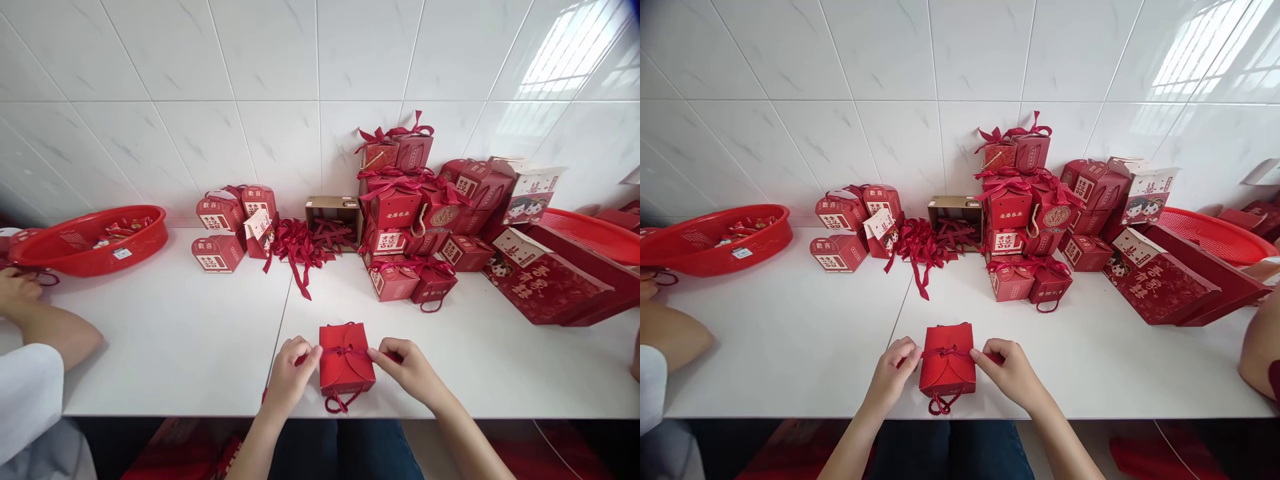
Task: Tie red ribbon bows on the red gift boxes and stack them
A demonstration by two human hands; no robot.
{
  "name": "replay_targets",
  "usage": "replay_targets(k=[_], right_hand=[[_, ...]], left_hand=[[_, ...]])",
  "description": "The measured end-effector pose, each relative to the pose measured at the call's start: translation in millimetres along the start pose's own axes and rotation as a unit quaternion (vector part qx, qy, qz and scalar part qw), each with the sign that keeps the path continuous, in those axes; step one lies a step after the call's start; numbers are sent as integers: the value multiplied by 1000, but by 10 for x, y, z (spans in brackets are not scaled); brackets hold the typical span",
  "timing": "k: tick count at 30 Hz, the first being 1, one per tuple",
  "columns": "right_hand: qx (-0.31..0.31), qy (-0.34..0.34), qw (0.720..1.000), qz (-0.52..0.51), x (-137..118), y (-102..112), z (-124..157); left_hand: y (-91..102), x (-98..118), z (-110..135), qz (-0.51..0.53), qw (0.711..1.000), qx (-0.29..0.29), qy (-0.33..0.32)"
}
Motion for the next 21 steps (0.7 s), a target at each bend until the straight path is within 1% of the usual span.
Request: replay_targets(k=[2, 4, 5, 7, 9, 11, 13, 14, 15, 16, 17, 18, 19, 20, 21], right_hand=[[17, 21, 999, -20, 12, 44, -18], [31, 34, 999, -13, 22, 88, -12], [26, 36, 999, -8, 27, 103, 0], [1, 37, 999, -12, 28, 137, 42], [-25, 49, 998, -7, -3, 186, 104], [-44, 79, 995, 36, -68, 222, 159], [-47, 100, 988, 104, -126, 213, 174], [-24, 105, 986, 129, -147, 206, 164], [22, 109, 983, 144, -169, 206, 147], [85, 114, 979, 147, -195, 210, 132], [154, 124, 970, 143, -227, 212, 125], [214, 140, 958, 133, -265, 201, 123], [253, 158, 947, 118, -305, 176, 118], [263, 174, 944, 99, -346, 137, 102], [248, 185, 948, 76, -384, 89, 75]], left_hand=[[70, -47, -30, -6, 1000, 21, -11], [136, -84, -66, -5, 1000, 12, -9], [169, -101, -88, 1, 1000, -5, -1], [236, -140, -137, 24, 997, -64, 33], [311, -166, -181, 48, 986, -142, 72], [380, -153, -211, 59, 968, -225, 91], [404, -105, -212, 66, 943, -313, 93], [386, -67, -196, 77, 925, -360, 88], [355, -16, -173, 95, 909, -399, 79], [318, 43, -150, 120, 897, -420, 67], [276, 105, -131, 150, 893, -421, 55], [233, 165, -116, 181, 895, -405, 46], [193, 219, -105, 206, 905, -370, 40], [154, 267, -92, 217, 920, -325, 37], [112, 312, -73, 216, 934, -283, 31]])
Point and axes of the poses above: each hand's wrist, its own z-axis away from the middle knuckle, its own y-axis out of the back of the hand, x = y × z, the point moved 5 cm from there along -z, towards the middle knuckle, and after that the axes turned 12 degrees about -x, right-handed, at the moved point
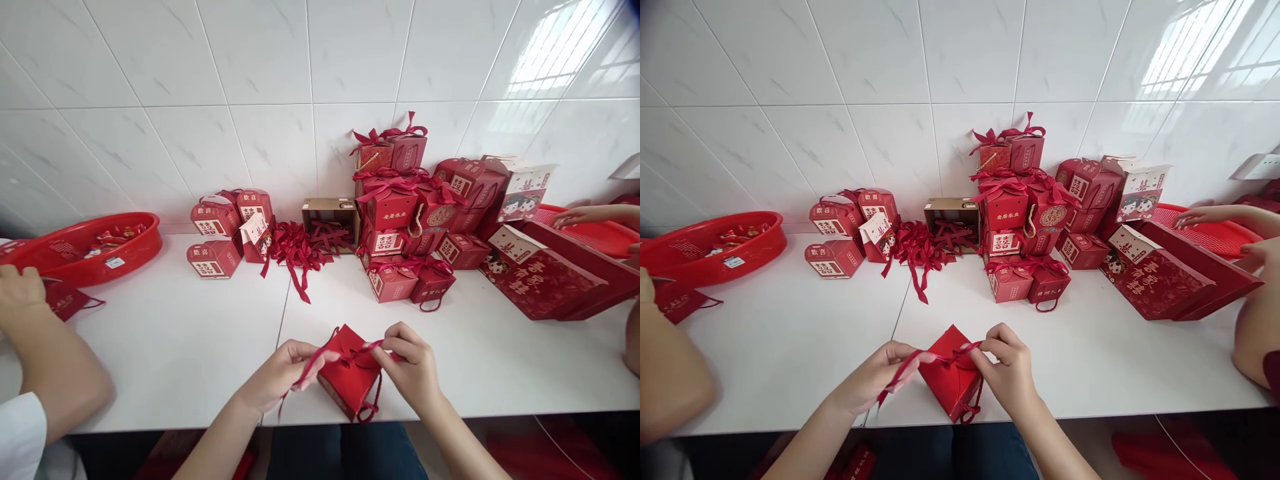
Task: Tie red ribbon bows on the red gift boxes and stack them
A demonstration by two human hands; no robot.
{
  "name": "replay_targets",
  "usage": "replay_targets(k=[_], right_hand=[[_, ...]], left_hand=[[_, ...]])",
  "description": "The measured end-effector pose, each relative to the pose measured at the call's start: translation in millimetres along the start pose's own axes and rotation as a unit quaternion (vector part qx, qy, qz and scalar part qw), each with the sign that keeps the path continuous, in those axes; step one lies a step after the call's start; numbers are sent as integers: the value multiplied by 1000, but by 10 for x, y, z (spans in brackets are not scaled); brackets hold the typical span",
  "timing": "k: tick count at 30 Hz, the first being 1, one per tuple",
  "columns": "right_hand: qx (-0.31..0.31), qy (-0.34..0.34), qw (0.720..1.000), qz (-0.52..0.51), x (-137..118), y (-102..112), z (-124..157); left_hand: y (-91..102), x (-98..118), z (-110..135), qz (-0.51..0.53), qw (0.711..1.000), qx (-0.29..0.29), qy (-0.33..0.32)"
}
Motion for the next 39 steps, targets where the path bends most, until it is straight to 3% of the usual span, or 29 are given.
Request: replay_targets(k=[3, 6, 8, 11, 18, 23, 30, 35, 39], right_hand=[[-95, -30, 989, -108, -71, -174, -39], [-182, -83, 962, -184, -100, -316, -37], [-211, -105, 952, -194, -111, -367, -31], [-224, -121, 953, -164, -127, -385, -33], [-286, -103, 947, -100, -255, -364, -113], [-349, -91, 932, -49, -322, -370, -168], [-353, -113, 928, -25, -291, -360, -160], [-347, -116, 930, -32, -271, -338, -143], [-349, -97, 931, -38, -273, -344, -129]], left_hand=[[-178, 75, -6, -99, 987, 109, -55], [-322, 140, 19, -289, 930, 193, -117], [-401, 129, 25, -386, 888, 205, -139], [-429, 66, 28, -431, 868, 189, -157], [-323, 53, 22, -379, 889, 108, -232], [-291, 31, 12, -361, 886, 127, -261], [-297, 21, 74, -337, 888, 187, -251], [-276, 0, 97, -292, 919, 156, -214], [-231, -38, 120, -232, 939, 124, -220]])
Point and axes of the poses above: each hand's wrist, its own z-axis away from the middle knuckle, its own y-axis out of the back of the hand, x = y × z, the point moved 5 cm from there along -z, towards the middle knuckle, and after that the axes turned 12 degrees about -x, right-handed, at the moved point
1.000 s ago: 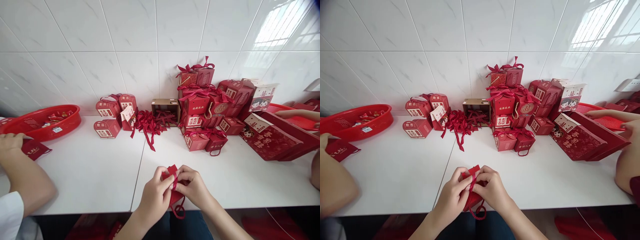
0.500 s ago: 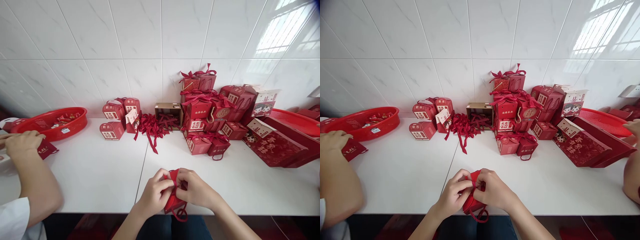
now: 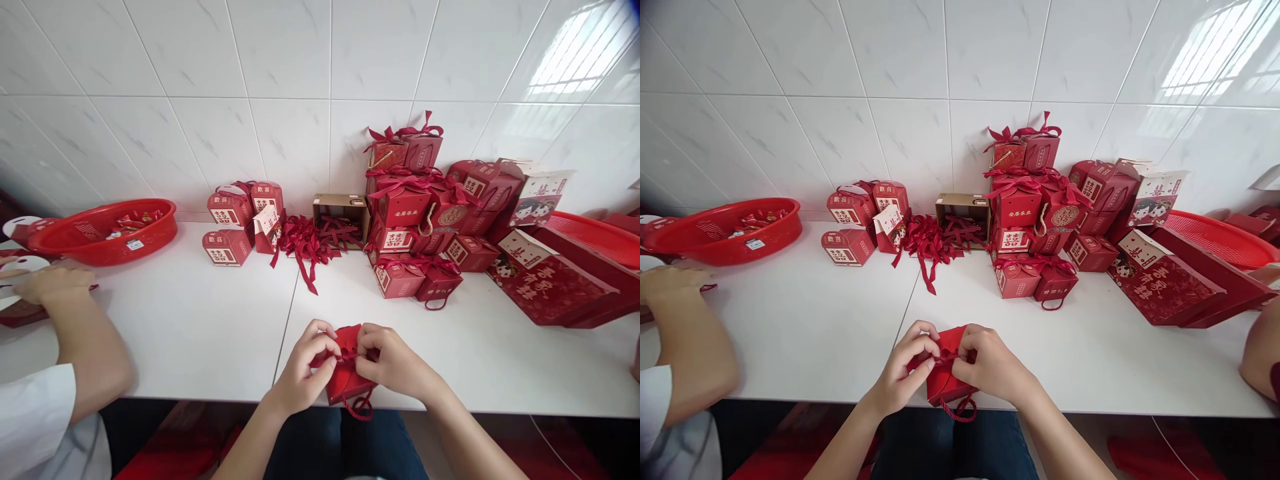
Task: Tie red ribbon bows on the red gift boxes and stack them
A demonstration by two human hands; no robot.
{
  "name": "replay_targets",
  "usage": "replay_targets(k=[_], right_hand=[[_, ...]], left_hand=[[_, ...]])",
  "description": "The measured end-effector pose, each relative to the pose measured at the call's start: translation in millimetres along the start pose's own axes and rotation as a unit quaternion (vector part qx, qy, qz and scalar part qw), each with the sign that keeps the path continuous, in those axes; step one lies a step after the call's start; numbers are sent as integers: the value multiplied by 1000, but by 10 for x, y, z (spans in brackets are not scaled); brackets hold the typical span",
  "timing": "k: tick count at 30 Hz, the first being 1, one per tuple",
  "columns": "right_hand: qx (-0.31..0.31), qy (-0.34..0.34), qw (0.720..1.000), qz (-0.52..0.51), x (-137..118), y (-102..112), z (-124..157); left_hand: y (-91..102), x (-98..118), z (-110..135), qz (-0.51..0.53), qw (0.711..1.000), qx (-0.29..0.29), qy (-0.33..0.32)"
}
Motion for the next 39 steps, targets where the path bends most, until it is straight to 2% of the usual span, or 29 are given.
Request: replay_targets(k=[5, 9, 15, 21, 24, 28, 32, 34, 36, 39], right_hand=[[10, 0, 1000, -1, 10, -14, 1], [36, -9, 999, -2, 50, 14, 28], [36, -18, 999, -11, 203, 9, 102], [36, -1, 999, 4, 236, 33, 159], [36, 5, 999, 5, 234, 35, 182], [35, 5, 999, -5, 247, 13, 208], [36, 7, 999, -2, 236, 18, 216], [36, 5, 999, 3, 229, 20, 211], [34, -2, 999, 8, 231, 7, 201], [32, -18, 999, 11, 251, -28, 193]], left_hand=[[8, 27, 0, 7, 1000, 1, 21], [46, 20, -12, -24, 995, 44, 81], [148, -186, 60, -19, 985, 80, 154], [185, -339, 68, 39, 986, 54, 152], [228, -342, 51, -23, 987, 61, 144], [326, -277, 61, -179, 972, 96, 117], [389, -191, 104, -373, 914, 140, 77], [384, -182, 124, -433, 887, 150, 61], [372, -201, 142, -450, 877, 160, 61], [343, -258, 164, -404, 894, 173, 84]])
Point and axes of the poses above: each hand's wrist, its own z-axis away from the middle knuckle, its own y-axis out of the back of the hand, x = y × z, the point moved 5 cm from there along -z, towards the middle knuckle, and after that the axes turned 12 degrees about -x, right-handed, at the moved point
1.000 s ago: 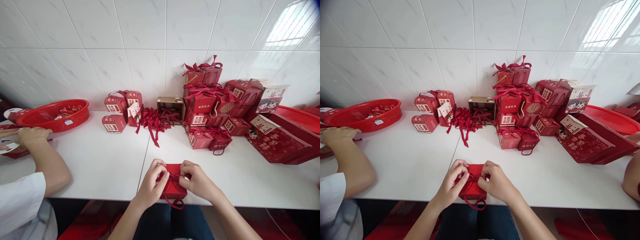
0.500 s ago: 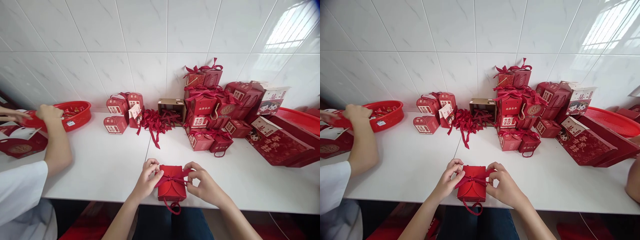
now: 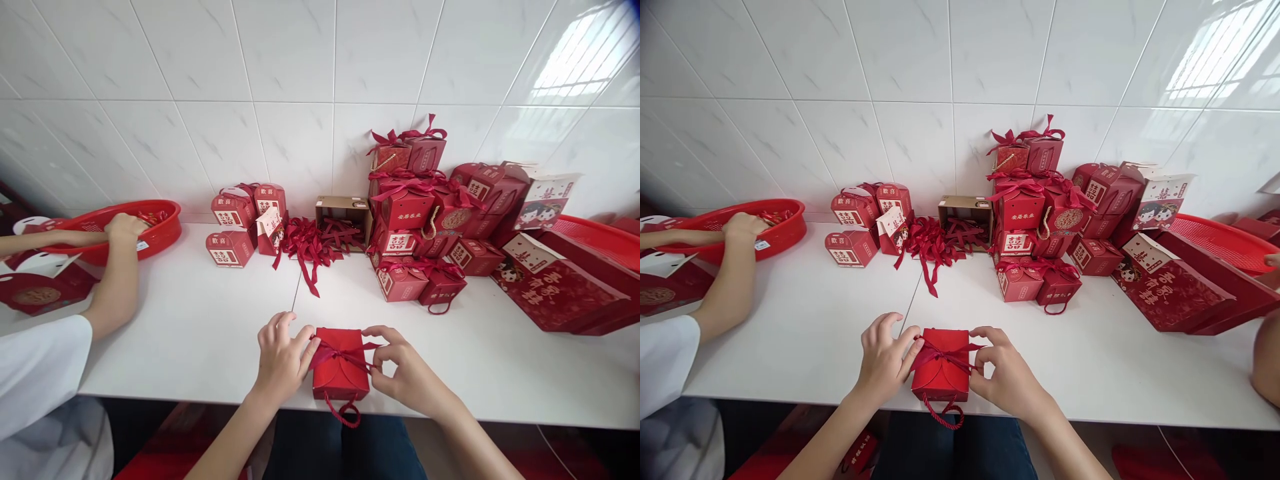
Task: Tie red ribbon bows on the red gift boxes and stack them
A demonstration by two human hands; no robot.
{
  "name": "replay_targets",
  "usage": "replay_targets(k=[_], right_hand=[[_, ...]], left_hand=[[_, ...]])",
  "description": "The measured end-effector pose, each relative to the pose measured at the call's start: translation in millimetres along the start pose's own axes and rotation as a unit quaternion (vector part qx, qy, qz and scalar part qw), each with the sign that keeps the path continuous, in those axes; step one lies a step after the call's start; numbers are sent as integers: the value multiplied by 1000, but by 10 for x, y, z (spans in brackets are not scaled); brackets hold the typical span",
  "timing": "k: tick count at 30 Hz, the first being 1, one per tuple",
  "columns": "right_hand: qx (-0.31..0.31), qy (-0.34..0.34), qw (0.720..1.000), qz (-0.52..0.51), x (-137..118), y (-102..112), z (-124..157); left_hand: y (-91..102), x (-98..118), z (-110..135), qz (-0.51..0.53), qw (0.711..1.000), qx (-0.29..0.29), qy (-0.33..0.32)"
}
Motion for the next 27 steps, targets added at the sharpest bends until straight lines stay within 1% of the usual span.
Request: replay_targets(k=[2, 3, 4, 5, 7, 8, 9, 10, 11, 12, 13, 15, 16, 18, 20, 22, 27], right_hand=[[-7, -7, 1000, -4, 23, -5, 16], [-16, -9, 1000, -7, 37, 6, 31], [-28, -9, 1000, -11, 50, 27, 50], [-41, -9, 999, -16, 62, 60, 72], [-43, -14, 998, -36, 81, 172, 114], [-25, -16, 998, -49, 78, 242, 128], [3, -15, 998, -58, 61, 309, 133], [36, -9, 997, -62, 26, 359, 129], [63, 3, 996, -59, -27, 380, 112], [79, 19, 996, -49, -95, 363, 79], [82, 37, 995, -38, -171, 310, 32], [76, 68, 995, -14, -305, 139, -87], [75, 76, 994, -2, -351, 45, -148], [90, 77, 993, 24, -382, -112, -253], [112, 68, 990, 46, -351, -206, -319], [129, 66, 988, 54, -300, -245, -343], [147, 85, 982, 78, -243, -229, -310]], left_hand=[[-45, 3, 31, 88, 996, -11, 22], [-61, 9, 55, 149, 988, -10, 34], [-73, 9, 85, 219, 974, -1, 54], [-84, 2, 123, 292, 953, 12, 82], [-114, -16, 218, 424, 892, 41, 154], [-130, -16, 267, 474, 859, 51, 187], [-145, -5, 309, 510, 833, 50, 210], [-153, 16, 340, 530, 818, 43, 218], [-151, 42, 361, 534, 816, 33, 217], [-143, 68, 374, 525, 824, 24, 210], [-131, 93, 381, 506, 839, 17, 199], [-101, 129, 386, 455, 872, 18, 179], [-89, 140, 384, 435, 884, 22, 171], [-84, 159, 368, 422, 893, 16, 158], [-90, 169, 346, 431, 890, -2, 149], [-96, 165, 327, 445, 883, -15, 147], [-141, 163, 288, 494, 854, -45, 159]])
Point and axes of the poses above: each hand's wrist, its own z-axis away from the middle knuckle, its own y-axis out of the back of the hand, x = y × z, the point moved 5 cm from there along -z, towards the middle knuckle, and after that the axes turned 12 degrees about -x, right-handed, at the moved point
